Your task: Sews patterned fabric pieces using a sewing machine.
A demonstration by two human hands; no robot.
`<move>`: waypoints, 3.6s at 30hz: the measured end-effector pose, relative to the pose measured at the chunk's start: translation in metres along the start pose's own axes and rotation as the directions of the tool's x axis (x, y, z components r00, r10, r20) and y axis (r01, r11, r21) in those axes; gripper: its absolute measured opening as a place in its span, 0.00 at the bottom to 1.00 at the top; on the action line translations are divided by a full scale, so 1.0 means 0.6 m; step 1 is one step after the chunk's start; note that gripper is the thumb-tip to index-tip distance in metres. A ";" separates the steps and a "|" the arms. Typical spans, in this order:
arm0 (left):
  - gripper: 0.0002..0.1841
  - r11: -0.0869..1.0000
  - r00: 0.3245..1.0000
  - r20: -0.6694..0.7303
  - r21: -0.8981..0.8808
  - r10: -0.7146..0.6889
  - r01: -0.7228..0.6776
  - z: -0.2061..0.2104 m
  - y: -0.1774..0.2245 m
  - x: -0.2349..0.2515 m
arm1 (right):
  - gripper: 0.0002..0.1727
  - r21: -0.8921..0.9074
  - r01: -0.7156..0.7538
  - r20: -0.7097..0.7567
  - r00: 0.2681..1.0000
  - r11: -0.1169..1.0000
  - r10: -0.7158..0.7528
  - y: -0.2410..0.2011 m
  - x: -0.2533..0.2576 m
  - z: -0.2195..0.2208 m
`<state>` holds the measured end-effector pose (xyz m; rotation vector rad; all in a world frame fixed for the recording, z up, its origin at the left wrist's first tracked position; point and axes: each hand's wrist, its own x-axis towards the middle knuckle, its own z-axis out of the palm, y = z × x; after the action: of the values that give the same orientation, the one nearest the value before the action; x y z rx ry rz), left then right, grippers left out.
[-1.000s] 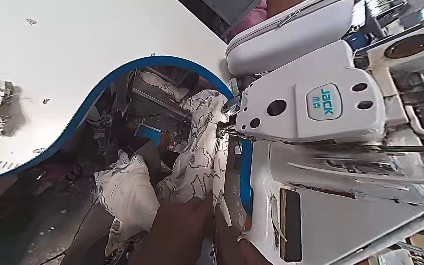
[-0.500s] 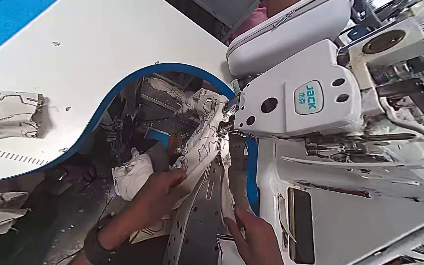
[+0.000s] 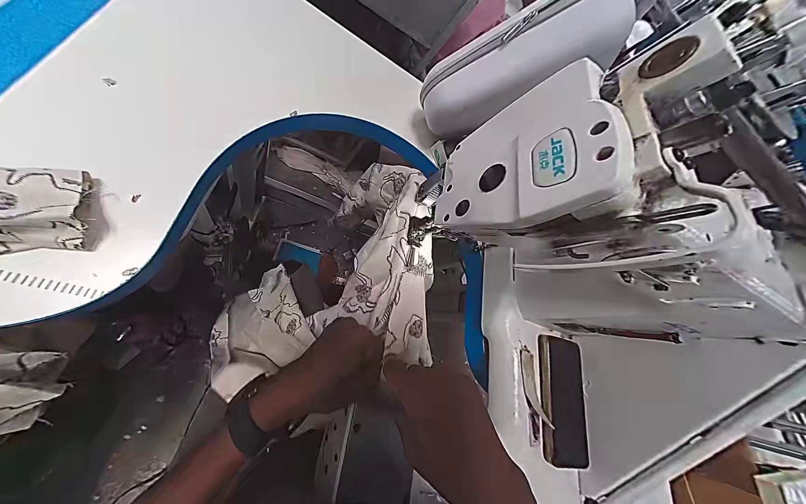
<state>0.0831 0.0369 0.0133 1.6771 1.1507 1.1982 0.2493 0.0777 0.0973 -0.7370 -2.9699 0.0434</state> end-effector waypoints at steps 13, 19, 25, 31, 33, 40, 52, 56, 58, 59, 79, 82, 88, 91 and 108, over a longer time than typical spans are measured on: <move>0.15 0.991 0.980 -0.187 -0.123 -0.066 0.044 0.013 -0.016 0.005 | 0.12 -0.087 -0.143 0.035 0.989 0.986 0.146 0.033 0.015 0.002; 0.18 0.979 0.933 -0.305 0.001 -0.192 0.202 0.016 0.012 -0.018 | 0.12 0.065 -0.379 0.417 0.851 0.923 0.320 0.072 -0.003 -0.021; 0.16 0.969 0.942 -0.229 -0.045 -0.246 0.242 0.015 0.017 -0.048 | 0.20 0.113 -0.453 0.772 0.600 0.884 0.208 0.146 -0.046 0.050; 0.17 0.987 0.922 -0.382 0.110 -0.068 0.119 0.072 0.021 -0.047 | 0.14 0.205 0.121 0.274 0.945 0.971 -0.176 -0.003 -0.109 -0.130; 0.16 0.980 0.903 -0.429 0.165 -0.029 0.110 0.080 0.015 -0.030 | 0.11 0.147 0.106 0.263 0.954 0.983 -0.143 -0.047 -0.100 -0.072; 0.14 0.969 0.966 -0.245 0.205 -0.084 0.136 0.040 0.031 -0.011 | 0.13 -0.022 -0.078 0.378 0.922 0.997 0.081 -0.068 -0.049 -0.081; 0.11 0.986 0.984 0.068 0.012 -0.166 0.165 -0.009 0.024 -0.016 | 0.07 -0.076 -0.089 0.320 0.941 0.993 0.108 -0.056 -0.011 -0.062; 0.13 0.988 0.990 0.026 -0.056 -0.142 0.143 -0.002 0.011 -0.020 | 0.05 -0.089 -0.073 0.278 0.956 0.993 0.095 -0.043 -0.005 -0.053; 0.14 0.984 0.990 -0.041 -0.122 -0.133 0.127 0.001 -0.002 -0.011 | 0.05 -0.121 -0.049 0.215 0.974 0.991 0.075 -0.033 0.003 -0.039; 0.14 0.980 0.990 -0.064 -0.162 -0.129 0.117 0.003 -0.009 -0.004 | 0.05 -0.138 -0.039 0.166 0.984 0.990 0.062 -0.028 0.007 -0.030; 0.38 0.817 0.878 -0.390 0.384 -0.278 0.430 0.052 0.088 0.046 | 0.13 0.210 -0.311 -0.355 0.859 0.927 0.368 0.116 -0.102 0.030; 0.19 0.936 0.867 -0.428 0.114 -0.257 0.334 0.061 0.061 -0.016 | 0.09 0.316 -0.210 -0.410 0.849 0.925 0.333 0.041 -0.103 0.049; 0.13 0.984 0.876 -0.469 0.068 -0.112 0.163 0.077 0.011 0.000 | 0.08 0.125 -0.090 -0.464 0.875 0.988 0.138 -0.036 -0.057 0.048; 0.14 0.988 0.891 -0.442 0.056 -0.106 0.145 0.071 0.008 0.010 | 0.08 0.102 -0.138 -0.497 0.851 0.985 0.171 -0.020 -0.046 0.047; 0.12 0.839 0.737 -0.613 0.531 0.283 0.119 0.068 -0.025 0.080 | 0.10 0.162 -0.163 -0.636 0.737 0.973 0.229 0.049 0.039 0.101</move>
<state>0.1260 0.0842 0.0016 1.7373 2.0441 1.7444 0.2371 0.1138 0.0371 -0.8382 -2.1971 -0.0509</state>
